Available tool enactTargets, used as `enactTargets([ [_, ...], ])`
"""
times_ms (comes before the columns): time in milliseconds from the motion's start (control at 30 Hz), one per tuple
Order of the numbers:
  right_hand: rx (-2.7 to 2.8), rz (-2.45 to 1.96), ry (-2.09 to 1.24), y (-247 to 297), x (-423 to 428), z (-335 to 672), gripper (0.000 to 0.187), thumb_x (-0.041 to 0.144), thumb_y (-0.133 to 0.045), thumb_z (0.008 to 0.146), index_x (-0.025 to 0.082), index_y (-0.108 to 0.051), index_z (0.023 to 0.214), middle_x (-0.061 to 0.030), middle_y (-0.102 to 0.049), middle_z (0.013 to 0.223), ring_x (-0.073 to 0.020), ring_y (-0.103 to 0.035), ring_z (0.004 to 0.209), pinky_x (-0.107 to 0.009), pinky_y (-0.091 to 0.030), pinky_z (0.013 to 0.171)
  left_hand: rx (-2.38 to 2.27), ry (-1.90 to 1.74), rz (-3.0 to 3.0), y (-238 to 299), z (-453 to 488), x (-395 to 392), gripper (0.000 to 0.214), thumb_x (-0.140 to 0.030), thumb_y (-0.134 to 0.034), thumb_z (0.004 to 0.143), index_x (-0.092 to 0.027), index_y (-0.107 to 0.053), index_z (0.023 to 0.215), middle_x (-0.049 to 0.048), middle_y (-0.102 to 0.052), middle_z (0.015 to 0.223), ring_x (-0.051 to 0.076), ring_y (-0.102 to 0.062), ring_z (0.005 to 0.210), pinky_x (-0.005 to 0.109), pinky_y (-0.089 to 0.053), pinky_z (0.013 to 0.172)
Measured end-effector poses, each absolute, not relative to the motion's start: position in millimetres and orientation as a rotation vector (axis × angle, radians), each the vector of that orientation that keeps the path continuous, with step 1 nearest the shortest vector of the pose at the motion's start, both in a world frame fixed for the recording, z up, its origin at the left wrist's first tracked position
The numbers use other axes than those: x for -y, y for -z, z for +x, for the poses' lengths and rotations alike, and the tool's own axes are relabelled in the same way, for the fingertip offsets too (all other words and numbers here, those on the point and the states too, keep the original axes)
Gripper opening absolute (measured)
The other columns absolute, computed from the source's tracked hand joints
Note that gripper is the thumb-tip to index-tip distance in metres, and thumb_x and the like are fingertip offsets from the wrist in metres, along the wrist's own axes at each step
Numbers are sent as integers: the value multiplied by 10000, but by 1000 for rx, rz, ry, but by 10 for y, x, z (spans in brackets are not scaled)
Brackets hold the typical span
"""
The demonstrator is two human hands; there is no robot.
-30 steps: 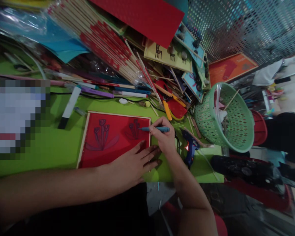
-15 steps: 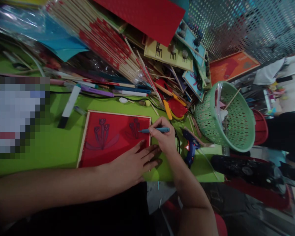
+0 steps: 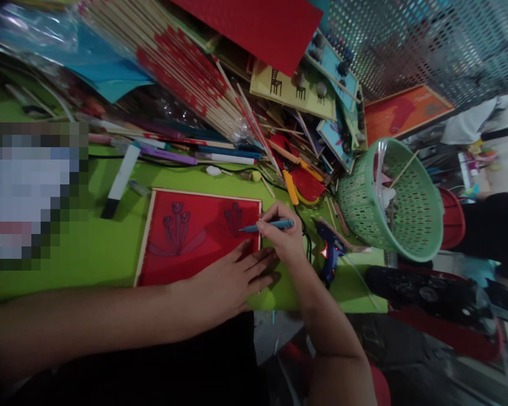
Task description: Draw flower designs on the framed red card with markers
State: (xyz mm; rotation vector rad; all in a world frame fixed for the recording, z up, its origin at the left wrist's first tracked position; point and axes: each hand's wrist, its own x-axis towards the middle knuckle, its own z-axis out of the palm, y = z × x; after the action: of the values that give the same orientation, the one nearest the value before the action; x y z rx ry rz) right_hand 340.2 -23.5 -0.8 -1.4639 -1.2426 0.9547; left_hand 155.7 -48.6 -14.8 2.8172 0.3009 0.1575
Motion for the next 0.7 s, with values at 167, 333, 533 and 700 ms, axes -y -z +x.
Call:
enactTargets([
  [167, 1263, -1481, -962, -6, 241, 3404, 156, 328, -826, 733, 259, -692, 695, 73, -611, 565, -151, -581, 581, -400, -594, 865, -303, -188, 2814, 165, 1565, 494, 579, -333, -667, 970, -246, -568, 1534, 121, -469, 1677, 335, -454, 1530, 590, -349, 1245],
  [333, 1268, -1474, -964, 10, 241, 3404, 152, 336, -821, 736, 263, -692, 703, 76, -599, 542, -158, -582, 576, -432, -593, 910, -307, -239, 2802, 179, 1554, 499, 603, -340, -707, 936, -242, -587, 1518, 128, -485, 1666, 334, -461, 1521, 576, -333, 1257],
  [533, 1199, -1489, -965, -7, 217, 3363, 217, 385, -827, 751, 255, -657, 707, 70, -602, 565, -146, -567, 535, -359, -583, 686, -312, -270, 2788, 223, 1562, 504, 589, -354, -698, 947, -232, -592, 1513, 136, -498, 1657, 337, -485, 1496, 575, -333, 1248],
  [700, 1241, -1475, -964, -18, 229, 3370, 197, 364, -829, 748, 256, -672, 698, 75, -592, 533, -153, -587, 574, -415, -606, 864, -307, -252, 2788, 218, 1576, 500, 565, -342, -681, 958, -245, -597, 1508, 121, -506, 1653, 321, -473, 1507, 565, -338, 1249],
])
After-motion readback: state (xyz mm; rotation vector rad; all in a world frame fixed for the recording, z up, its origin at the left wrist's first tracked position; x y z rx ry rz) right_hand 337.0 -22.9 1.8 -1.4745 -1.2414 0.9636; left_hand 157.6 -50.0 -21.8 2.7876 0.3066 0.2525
